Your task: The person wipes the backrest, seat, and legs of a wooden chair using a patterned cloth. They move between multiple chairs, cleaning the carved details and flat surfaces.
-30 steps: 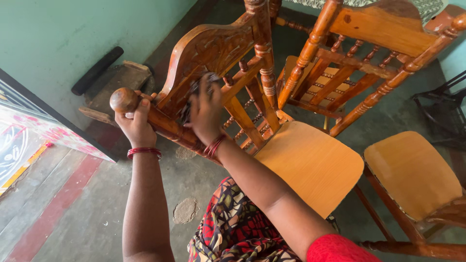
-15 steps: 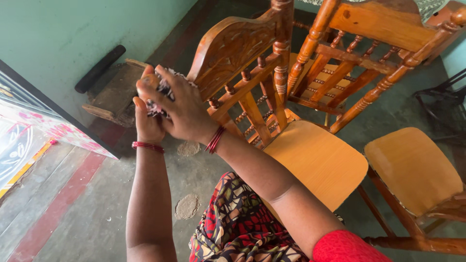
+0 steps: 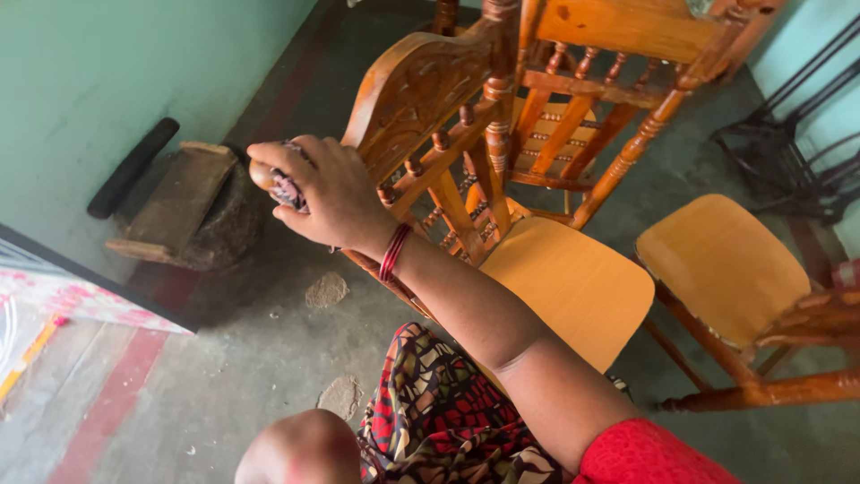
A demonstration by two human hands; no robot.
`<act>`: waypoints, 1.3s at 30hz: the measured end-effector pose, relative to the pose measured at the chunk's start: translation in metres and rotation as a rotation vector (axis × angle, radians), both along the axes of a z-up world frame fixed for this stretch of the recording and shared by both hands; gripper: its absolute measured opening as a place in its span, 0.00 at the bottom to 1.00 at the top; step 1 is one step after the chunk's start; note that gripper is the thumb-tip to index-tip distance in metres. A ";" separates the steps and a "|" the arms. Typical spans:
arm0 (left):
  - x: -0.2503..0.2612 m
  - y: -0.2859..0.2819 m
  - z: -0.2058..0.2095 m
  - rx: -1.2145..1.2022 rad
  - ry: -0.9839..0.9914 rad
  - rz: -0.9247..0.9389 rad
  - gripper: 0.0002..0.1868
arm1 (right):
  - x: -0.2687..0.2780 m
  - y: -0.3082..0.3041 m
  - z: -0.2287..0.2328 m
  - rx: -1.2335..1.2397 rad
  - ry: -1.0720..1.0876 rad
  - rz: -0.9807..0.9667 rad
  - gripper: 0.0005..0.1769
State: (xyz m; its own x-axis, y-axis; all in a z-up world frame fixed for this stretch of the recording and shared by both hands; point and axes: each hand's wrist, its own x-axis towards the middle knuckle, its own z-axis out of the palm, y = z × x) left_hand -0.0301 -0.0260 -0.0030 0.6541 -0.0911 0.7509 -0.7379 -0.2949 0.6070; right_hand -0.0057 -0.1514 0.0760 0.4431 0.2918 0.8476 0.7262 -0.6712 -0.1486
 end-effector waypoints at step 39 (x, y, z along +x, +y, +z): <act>-0.066 -0.070 0.074 -0.468 0.234 -0.131 0.09 | 0.007 -0.029 0.009 0.061 0.005 -0.074 0.44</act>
State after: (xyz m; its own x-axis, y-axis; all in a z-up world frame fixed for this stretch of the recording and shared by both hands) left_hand -0.0962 -0.0958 0.0714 0.8143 0.1265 0.5664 -0.5798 0.1322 0.8040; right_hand 0.0012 -0.1804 0.0849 0.4662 0.2056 0.8604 0.6739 -0.7127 -0.1949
